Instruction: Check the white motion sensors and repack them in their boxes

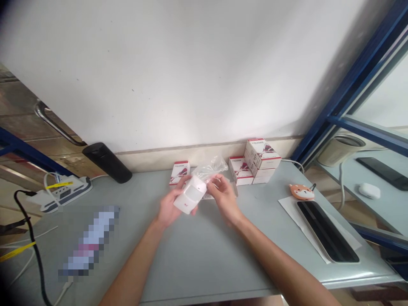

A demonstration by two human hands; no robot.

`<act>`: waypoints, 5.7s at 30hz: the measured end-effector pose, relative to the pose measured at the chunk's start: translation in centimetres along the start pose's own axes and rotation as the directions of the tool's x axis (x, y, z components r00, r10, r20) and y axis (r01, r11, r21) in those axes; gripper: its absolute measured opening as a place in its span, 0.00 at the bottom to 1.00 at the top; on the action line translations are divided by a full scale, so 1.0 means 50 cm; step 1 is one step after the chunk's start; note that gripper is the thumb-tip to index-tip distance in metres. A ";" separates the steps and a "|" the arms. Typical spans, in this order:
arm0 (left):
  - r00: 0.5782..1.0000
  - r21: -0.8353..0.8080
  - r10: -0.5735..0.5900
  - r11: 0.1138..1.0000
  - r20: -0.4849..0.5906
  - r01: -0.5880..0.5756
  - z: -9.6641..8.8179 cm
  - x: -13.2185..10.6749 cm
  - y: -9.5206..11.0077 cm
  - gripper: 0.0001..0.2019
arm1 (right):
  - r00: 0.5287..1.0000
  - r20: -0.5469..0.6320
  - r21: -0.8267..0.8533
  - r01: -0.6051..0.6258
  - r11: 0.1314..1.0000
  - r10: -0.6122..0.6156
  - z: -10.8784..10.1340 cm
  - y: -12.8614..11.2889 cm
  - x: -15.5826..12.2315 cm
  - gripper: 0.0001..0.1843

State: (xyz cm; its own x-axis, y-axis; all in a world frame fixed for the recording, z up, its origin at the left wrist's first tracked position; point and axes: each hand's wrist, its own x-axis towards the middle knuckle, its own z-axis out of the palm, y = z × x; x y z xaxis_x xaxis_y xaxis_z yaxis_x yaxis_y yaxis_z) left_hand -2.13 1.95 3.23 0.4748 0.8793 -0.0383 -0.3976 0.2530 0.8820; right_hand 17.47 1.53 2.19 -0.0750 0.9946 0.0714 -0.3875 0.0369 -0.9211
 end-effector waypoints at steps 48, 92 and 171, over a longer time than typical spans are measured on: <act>0.895 0.868 0.441 0.469 -0.072 -0.161 -0.009 0.020 -0.079 0.11 | 0.936 0.350 -0.637 0.250 0.729 -0.016 -0.115 -0.064 0.035 0.33; 0.969 0.829 0.246 0.535 0.028 -0.160 0.024 0.017 -0.085 0.19 | 0.851 0.421 -0.788 0.173 0.591 0.313 -0.175 -0.132 0.027 0.31; 0.898 -0.439 0.083 0.851 -0.432 -0.289 0.035 0.043 -0.049 0.10 | 0.736 0.424 -0.735 0.620 0.274 -0.528 -0.033 0.002 -0.015 0.09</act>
State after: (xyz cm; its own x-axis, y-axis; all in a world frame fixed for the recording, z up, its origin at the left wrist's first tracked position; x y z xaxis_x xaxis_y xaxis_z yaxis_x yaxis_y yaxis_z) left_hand 1.26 2.51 1.82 0.0542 0.9849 -0.1645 -0.8201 0.1379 0.5554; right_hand 19.03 0.94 1.41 -0.2400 0.6720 0.7006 0.5230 0.6975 -0.4899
